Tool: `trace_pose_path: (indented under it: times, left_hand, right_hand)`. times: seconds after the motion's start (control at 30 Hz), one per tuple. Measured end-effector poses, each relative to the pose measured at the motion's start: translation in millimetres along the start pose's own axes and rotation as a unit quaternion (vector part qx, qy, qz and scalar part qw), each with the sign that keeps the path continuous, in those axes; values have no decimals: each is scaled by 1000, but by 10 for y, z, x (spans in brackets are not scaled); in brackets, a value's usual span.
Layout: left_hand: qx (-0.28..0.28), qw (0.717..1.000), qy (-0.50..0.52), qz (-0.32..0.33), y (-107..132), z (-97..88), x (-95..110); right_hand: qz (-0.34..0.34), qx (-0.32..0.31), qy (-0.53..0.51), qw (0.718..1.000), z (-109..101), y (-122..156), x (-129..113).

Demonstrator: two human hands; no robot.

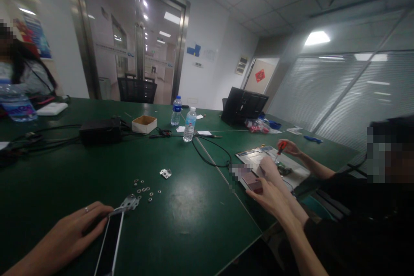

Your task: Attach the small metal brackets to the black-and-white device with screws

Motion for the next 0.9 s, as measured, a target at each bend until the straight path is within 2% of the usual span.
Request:
trace_pose_path:
  times: [0.07,0.17,0.37,0.6,0.8,0.9]
  left_hand:
    - [39,999,-23,3,-16,53,-89]
    - [47,998,-35,12,-29,114,-156]
    - [65,998,-20,8,-22,58,-39]
    - [-23,1000,12,-1,13,-87,101]
    - [-13,1000,7,-4,7,-89,91]
    - [14,1000,-5,3,-9,-32,40]
  right_hand:
    - [-19,-16,-2,1000,3,-3,8]
    - [-26,-22,5,999,-11,7,3]
    - [-20,-18,11,1000,-18,21,-21]
    - [-24,2,20,1000,45,-29,70]
    - [-15,-5,27,1000,42,-20,66]
    - [-9,-14,24,1000,27,-5,39]
Point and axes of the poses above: each hand's wrist, its own y-axis away from the middle knuckle, its own z-axis out of the palm, x = y × z, the point moved 1 cm from there along -y, towards the middle knuckle, and after that the axes turned 7 degrees about -x, right-handed, at the moved point
